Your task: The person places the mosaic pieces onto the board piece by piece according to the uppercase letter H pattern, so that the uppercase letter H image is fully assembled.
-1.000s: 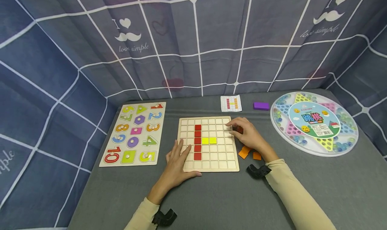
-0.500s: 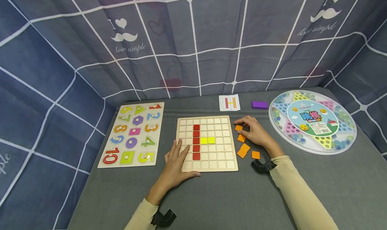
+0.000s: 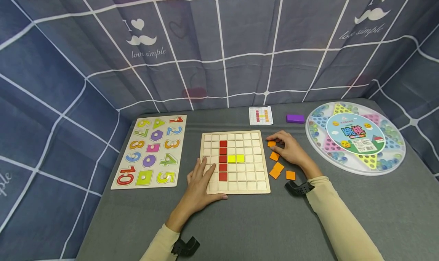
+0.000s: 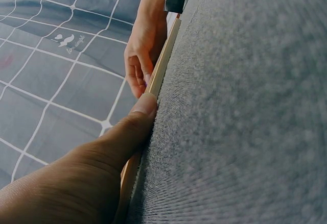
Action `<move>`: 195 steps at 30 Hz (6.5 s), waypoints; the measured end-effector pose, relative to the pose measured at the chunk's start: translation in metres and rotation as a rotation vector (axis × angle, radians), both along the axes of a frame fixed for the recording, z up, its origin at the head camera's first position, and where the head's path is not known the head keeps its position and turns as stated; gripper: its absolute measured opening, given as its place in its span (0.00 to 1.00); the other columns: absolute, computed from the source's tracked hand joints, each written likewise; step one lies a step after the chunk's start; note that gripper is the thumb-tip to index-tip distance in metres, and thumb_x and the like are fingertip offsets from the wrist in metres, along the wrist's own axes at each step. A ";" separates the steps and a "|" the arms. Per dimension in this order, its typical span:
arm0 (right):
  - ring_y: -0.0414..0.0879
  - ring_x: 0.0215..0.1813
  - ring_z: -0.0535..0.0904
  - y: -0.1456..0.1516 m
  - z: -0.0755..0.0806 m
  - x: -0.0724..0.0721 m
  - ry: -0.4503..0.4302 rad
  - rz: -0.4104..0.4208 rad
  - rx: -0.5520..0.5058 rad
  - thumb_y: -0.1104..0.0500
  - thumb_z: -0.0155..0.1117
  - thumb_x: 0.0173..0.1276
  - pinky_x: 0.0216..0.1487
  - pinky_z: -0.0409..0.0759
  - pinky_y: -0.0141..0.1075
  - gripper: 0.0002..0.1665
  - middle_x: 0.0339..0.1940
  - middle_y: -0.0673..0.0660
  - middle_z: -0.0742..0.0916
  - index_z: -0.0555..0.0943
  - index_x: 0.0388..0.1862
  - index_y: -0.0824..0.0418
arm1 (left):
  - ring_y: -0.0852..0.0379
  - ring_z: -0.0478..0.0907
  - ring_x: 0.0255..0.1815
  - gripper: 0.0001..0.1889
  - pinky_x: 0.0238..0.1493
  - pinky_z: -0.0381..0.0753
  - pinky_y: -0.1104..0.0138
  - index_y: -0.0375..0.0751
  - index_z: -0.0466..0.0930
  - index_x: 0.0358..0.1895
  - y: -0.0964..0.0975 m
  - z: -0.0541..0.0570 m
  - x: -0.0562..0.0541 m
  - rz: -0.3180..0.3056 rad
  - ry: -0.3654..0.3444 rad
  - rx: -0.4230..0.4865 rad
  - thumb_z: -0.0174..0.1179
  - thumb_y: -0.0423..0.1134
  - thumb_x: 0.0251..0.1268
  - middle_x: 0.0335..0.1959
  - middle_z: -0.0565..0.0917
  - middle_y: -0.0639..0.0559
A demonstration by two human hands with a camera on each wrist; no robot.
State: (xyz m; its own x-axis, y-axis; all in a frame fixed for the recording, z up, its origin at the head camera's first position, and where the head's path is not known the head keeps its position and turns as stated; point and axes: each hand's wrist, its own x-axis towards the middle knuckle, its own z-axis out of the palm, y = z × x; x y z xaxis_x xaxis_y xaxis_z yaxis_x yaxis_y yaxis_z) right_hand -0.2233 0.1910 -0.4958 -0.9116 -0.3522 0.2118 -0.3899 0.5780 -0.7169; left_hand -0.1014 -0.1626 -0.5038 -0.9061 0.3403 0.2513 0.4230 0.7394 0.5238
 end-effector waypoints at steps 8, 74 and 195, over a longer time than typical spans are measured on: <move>0.49 0.48 0.73 -0.001 0.000 0.001 0.013 0.004 -0.002 0.66 0.65 0.67 0.49 0.69 0.41 0.15 0.49 0.58 0.82 0.82 0.52 0.60 | 0.31 0.42 0.79 0.55 0.63 0.50 0.39 0.39 0.66 0.72 0.000 0.000 0.000 0.001 -0.006 0.000 0.79 0.59 0.36 0.77 0.54 0.31; 0.45 0.46 0.77 -0.023 0.011 0.003 0.068 0.018 -0.072 0.66 0.68 0.64 0.48 0.74 0.31 0.15 0.47 0.54 0.84 0.84 0.50 0.59 | 0.33 0.41 0.79 0.54 0.64 0.49 0.40 0.38 0.66 0.72 0.000 0.005 0.001 -0.017 -0.018 0.010 0.78 0.58 0.38 0.77 0.55 0.34; 0.39 0.50 0.75 0.022 -0.005 0.023 0.043 0.078 -0.005 0.57 0.69 0.66 0.51 0.69 0.27 0.18 0.50 0.50 0.83 0.83 0.56 0.53 | 0.33 0.40 0.80 0.55 0.64 0.48 0.39 0.38 0.65 0.72 -0.001 0.001 0.001 -0.008 -0.013 -0.010 0.77 0.60 0.38 0.78 0.54 0.36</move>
